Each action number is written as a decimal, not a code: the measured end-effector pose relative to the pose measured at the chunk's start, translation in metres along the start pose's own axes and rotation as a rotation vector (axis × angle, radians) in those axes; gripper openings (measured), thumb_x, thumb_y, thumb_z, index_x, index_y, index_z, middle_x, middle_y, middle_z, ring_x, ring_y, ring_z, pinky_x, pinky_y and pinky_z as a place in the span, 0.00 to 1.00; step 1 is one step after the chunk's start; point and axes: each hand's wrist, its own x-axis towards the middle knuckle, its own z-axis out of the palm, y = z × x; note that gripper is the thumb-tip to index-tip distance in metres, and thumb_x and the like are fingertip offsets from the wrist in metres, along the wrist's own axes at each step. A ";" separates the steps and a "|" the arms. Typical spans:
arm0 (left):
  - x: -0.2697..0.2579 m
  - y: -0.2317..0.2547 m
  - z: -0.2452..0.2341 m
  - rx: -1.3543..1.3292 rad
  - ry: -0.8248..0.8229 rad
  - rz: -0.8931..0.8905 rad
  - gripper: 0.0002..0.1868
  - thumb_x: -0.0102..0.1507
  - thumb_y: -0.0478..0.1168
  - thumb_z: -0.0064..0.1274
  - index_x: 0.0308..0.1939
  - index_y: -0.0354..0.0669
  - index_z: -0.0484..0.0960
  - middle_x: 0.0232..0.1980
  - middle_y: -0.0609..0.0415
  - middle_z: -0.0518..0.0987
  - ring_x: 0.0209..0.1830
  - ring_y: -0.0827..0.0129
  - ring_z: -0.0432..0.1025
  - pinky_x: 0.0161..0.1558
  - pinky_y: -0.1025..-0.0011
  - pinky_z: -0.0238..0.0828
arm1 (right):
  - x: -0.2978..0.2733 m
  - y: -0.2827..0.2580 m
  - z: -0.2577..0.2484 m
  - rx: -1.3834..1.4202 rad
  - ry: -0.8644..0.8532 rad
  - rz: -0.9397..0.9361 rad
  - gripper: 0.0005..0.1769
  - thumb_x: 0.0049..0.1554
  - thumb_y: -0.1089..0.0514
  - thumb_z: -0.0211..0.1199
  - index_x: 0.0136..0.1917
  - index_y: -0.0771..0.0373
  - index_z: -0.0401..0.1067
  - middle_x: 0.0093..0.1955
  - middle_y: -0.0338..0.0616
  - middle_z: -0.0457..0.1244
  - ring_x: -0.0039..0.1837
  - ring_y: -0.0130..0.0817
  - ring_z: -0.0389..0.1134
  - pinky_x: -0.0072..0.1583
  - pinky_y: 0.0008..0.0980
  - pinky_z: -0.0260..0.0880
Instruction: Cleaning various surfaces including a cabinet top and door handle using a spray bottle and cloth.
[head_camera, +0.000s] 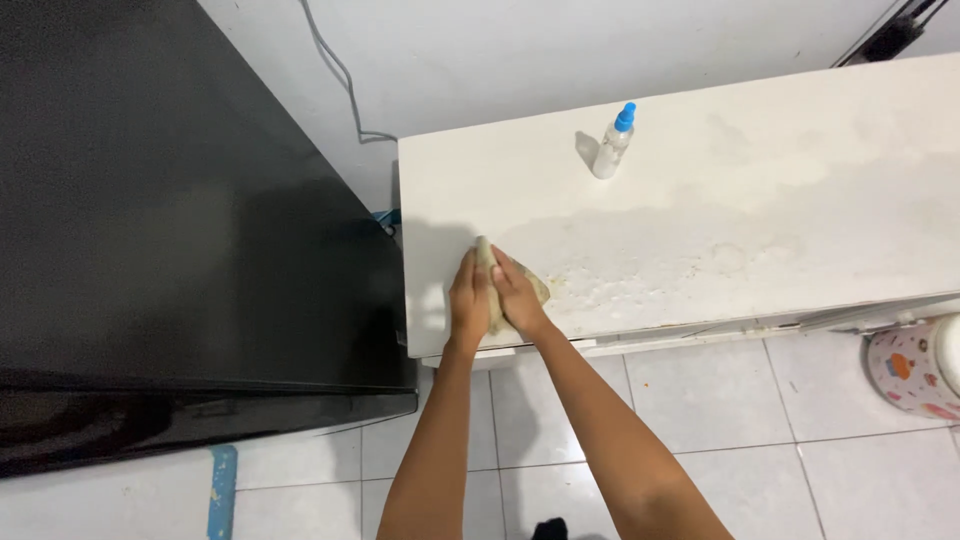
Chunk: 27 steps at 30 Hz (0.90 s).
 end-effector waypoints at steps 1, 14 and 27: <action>-0.002 0.002 0.008 -0.006 0.005 0.002 0.21 0.74 0.40 0.42 0.70 0.36 0.70 0.71 0.39 0.71 0.72 0.44 0.63 0.70 0.54 0.60 | -0.005 0.000 -0.008 -0.007 -0.001 -0.004 0.27 0.69 0.51 0.46 0.79 0.54 0.56 0.76 0.51 0.58 0.72 0.43 0.62 0.71 0.37 0.61; -0.025 0.063 0.133 -0.062 0.015 0.129 0.10 0.69 0.40 0.50 0.49 0.37 0.73 0.51 0.43 0.73 0.52 0.49 0.69 0.54 0.56 0.67 | -0.031 0.035 -0.130 -0.402 0.514 -0.275 0.06 0.57 0.66 0.60 0.48 0.68 0.75 0.42 0.59 0.66 0.44 0.56 0.68 0.47 0.46 0.68; -0.024 0.132 0.237 -0.064 -0.030 0.085 0.06 0.69 0.38 0.49 0.43 0.38 0.76 0.48 0.45 0.74 0.48 0.51 0.70 0.50 0.57 0.68 | -0.038 0.047 -0.250 -0.581 0.553 -0.298 0.03 0.57 0.68 0.59 0.45 0.72 0.71 0.46 0.63 0.63 0.48 0.60 0.65 0.49 0.51 0.70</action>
